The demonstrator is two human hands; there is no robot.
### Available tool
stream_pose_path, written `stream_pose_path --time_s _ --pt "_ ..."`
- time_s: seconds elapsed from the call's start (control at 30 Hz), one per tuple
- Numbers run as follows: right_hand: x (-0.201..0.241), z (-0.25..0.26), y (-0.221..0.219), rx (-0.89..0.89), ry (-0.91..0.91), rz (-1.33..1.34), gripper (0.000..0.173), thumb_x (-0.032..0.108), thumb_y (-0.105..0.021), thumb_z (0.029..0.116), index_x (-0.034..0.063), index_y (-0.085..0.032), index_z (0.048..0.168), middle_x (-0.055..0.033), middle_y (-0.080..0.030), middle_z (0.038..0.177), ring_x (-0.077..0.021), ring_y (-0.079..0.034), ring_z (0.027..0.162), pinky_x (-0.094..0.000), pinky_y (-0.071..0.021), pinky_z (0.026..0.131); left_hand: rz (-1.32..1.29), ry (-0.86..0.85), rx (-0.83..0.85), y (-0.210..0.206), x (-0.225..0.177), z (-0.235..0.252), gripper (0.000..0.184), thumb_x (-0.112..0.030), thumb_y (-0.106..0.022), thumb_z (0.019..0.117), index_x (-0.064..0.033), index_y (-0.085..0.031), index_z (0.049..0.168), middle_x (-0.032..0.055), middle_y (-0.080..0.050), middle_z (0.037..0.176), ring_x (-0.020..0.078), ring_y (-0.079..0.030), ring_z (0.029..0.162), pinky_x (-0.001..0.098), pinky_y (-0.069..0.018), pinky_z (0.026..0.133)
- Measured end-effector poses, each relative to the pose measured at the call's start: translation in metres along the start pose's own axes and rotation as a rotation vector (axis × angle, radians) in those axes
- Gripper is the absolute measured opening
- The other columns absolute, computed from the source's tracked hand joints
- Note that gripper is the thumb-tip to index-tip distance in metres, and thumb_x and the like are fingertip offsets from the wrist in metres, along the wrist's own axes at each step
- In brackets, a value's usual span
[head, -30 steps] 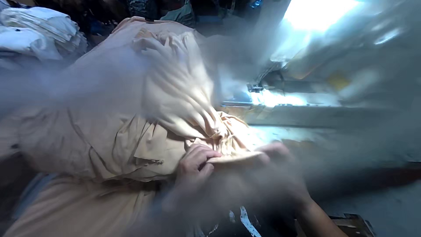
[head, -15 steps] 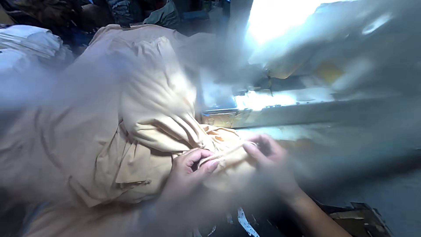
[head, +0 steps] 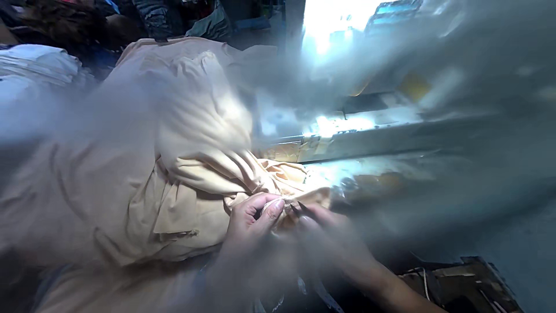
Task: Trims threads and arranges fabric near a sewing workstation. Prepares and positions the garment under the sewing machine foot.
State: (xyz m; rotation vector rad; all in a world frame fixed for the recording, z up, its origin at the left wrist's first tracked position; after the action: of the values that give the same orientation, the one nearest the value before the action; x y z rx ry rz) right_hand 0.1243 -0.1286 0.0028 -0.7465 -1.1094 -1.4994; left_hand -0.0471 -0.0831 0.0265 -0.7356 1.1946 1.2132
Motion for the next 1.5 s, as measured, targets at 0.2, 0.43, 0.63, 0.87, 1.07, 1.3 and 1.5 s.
stream_pose_path --time_s 0.2,0.43,0.63,0.87,1.07,1.3,1.5 --pt "0.003 -0.003 -0.002 -0.006 -0.018 0.011 0.025 0.014 -0.048 0.1053 -0.0015 -0.067 0.109 0.0054 -0.065 0.076 0.0074 -0.051 0.057 -0.0089 -0.0443 0.053 -0.006 -0.017 -0.024 -0.001 -0.002 -0.003 0.016 -0.006 -0.059 0.0971 -0.0031 -0.074 0.092 -0.0047 -0.07 0.087 -0.0046 -0.063 0.078 0.0123 -0.0517 0.073" --pt "0.004 -0.006 -0.001 -0.013 -0.036 0.029 0.025 0.014 -0.048 0.1052 -0.0013 -0.067 0.111 0.0047 -0.064 0.076 0.0067 -0.052 0.058 -0.0093 -0.0445 0.053 0.011 -0.037 -0.012 -0.004 -0.003 -0.003 0.017 -0.006 -0.058 0.0975 -0.0031 -0.074 0.091 -0.005 -0.069 0.085 -0.0044 -0.062 0.078 0.0123 -0.0516 0.072" --pt "0.003 -0.007 -0.002 -0.037 -0.046 0.025 0.024 0.014 -0.049 0.1051 0.0002 -0.068 0.109 0.006 -0.064 0.075 0.0073 -0.051 0.056 -0.0092 -0.0436 0.052 0.036 -0.051 -0.01 -0.006 0.0 -0.006 0.018 -0.007 -0.058 0.0982 -0.0036 -0.074 0.09 -0.0058 -0.068 0.082 -0.0057 -0.06 0.073 0.011 -0.0498 0.067" --pt "0.001 -0.014 -0.007 -0.084 0.353 0.295 0.021 0.019 -0.051 0.1078 0.0037 -0.064 0.101 0.0023 -0.065 0.08 0.0065 -0.058 0.069 -0.01 -0.0501 0.064 0.009 -0.26 0.073 -0.012 -0.021 -0.02 0.021 -0.006 -0.056 0.0999 0.0031 -0.071 0.089 -0.0003 -0.069 0.086 -0.0045 -0.063 0.083 0.0124 -0.0517 0.077" --pt "-0.008 -0.005 -0.012 -0.098 0.147 0.184 0.018 0.009 -0.054 0.1023 -0.0018 -0.067 0.095 0.0031 -0.063 0.072 0.0058 -0.056 0.063 -0.0104 -0.048 0.058 0.212 -0.242 -0.08 -0.008 -0.006 -0.023 0.017 -0.007 -0.063 0.096 0.0037 -0.074 0.089 0.0012 -0.068 0.079 -0.0047 -0.06 0.074 0.0102 -0.0491 0.07" --pt "0.032 -0.025 0.009 0.124 0.495 0.268 0.029 0.026 -0.05 0.1083 0.0062 -0.065 0.094 -0.0031 -0.064 0.078 -0.0047 -0.063 0.074 -0.0182 -0.0533 0.07 0.279 -0.151 -0.048 0.0 0.024 -0.021 0.02 -0.01 -0.061 0.0959 -0.0004 -0.076 0.086 -0.0001 -0.067 0.076 -0.0037 -0.06 0.071 0.0133 -0.0496 0.068" --pt "-0.017 -0.004 0.0 -0.17 0.237 0.086 0.017 0.016 -0.07 0.0943 0.0017 -0.069 0.104 0.0037 -0.072 0.091 0.0083 -0.064 0.082 -0.0096 -0.0538 0.076 0.017 0.015 -0.001 0.0 0.013 -0.02 0.012 -0.006 -0.064 0.0951 -0.0026 -0.075 0.09 -0.0032 -0.071 0.082 -0.0028 -0.064 0.073 0.0146 -0.0543 0.07"
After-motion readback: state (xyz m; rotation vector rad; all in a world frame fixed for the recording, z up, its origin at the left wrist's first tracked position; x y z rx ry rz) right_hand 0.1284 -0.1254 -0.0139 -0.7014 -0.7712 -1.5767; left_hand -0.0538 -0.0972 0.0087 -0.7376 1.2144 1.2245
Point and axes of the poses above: each hand's wrist, its own z-axis towards the middle knuckle, its own y-axis out of the back of the hand, x = y × z, the point moved 3 cm from there along z, towards the middle knuckle
